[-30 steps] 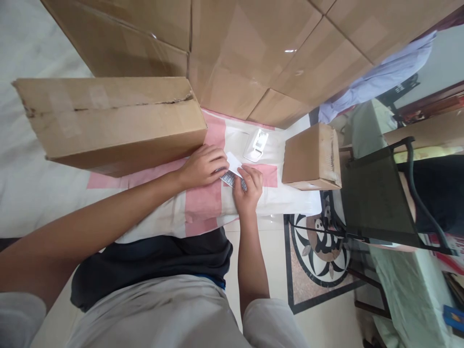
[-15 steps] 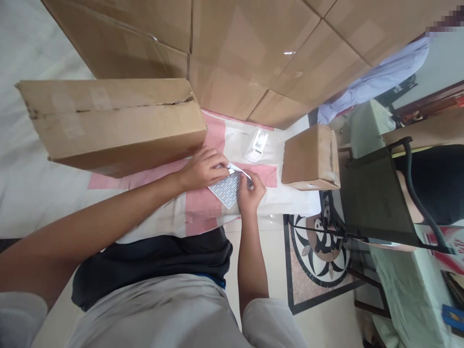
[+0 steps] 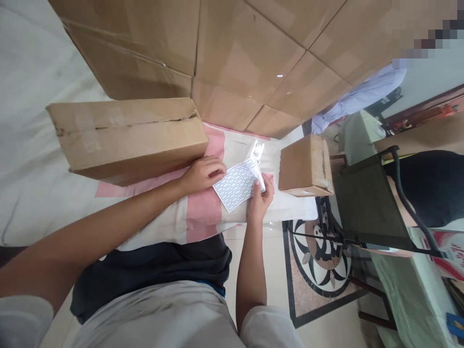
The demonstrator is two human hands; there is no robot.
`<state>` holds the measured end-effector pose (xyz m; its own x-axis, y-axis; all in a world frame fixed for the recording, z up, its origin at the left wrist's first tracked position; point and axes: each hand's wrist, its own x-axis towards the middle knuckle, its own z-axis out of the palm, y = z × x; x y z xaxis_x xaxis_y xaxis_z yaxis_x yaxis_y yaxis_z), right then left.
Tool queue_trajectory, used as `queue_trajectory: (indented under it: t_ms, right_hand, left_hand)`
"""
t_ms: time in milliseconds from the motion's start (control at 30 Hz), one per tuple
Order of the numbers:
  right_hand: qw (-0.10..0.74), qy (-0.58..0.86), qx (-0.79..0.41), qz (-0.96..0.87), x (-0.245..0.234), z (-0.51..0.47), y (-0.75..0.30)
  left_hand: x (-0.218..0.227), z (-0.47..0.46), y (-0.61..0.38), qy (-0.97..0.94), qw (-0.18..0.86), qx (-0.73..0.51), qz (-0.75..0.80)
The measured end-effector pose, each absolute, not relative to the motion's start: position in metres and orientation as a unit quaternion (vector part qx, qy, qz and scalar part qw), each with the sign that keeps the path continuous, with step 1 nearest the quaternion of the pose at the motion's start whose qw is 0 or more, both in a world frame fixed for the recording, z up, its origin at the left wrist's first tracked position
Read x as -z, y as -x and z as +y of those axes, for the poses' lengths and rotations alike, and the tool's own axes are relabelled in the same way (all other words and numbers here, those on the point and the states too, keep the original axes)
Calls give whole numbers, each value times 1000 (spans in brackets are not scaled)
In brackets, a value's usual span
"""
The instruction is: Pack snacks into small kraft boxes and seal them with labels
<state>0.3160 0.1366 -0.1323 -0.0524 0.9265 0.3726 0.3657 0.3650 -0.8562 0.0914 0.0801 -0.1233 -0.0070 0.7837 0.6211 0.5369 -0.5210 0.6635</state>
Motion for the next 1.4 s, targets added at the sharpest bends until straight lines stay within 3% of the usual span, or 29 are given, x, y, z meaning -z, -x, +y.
queue_trajectory:
  t_ms: [200,300,400,467,633,733,867,1133,1400]
  right_hand:
    - [523,497,-246,-647,128,130,-336]
    - [500,564,-130,-644,123,127,-349]
    - [403,632,24,-662,122,125,-359]
    - [317,636,58,-701,124,126,-363]
    - [84,618,-53,-780,126,128,-357]
    - [15,629,-83,-773,122,128,-351]
    - [-12,635,-86,-768,117,128,-348]
    - [37,567,-46,-822,123,127,-351]
    - [16,573,-22,-819,118,121,-344]
  left_hand:
    - [125,82,-93,-702,107,-517,478]
    - [125,83,-92,-707,104,-512,476]
    - [124,83,-92,-714,102,-500,478]
    - [125,83,-92,-715,106,-497,480]
    - [127,83,-92,-715,111,-494,482]
    - [127,83,-91,-716,116,-496,478]
    - [125,82,-91,-716,126,-487,484]
    - [127,82,-90,-689,187,-497,494]
    - [119,77,-89,-711,200,-462,490]
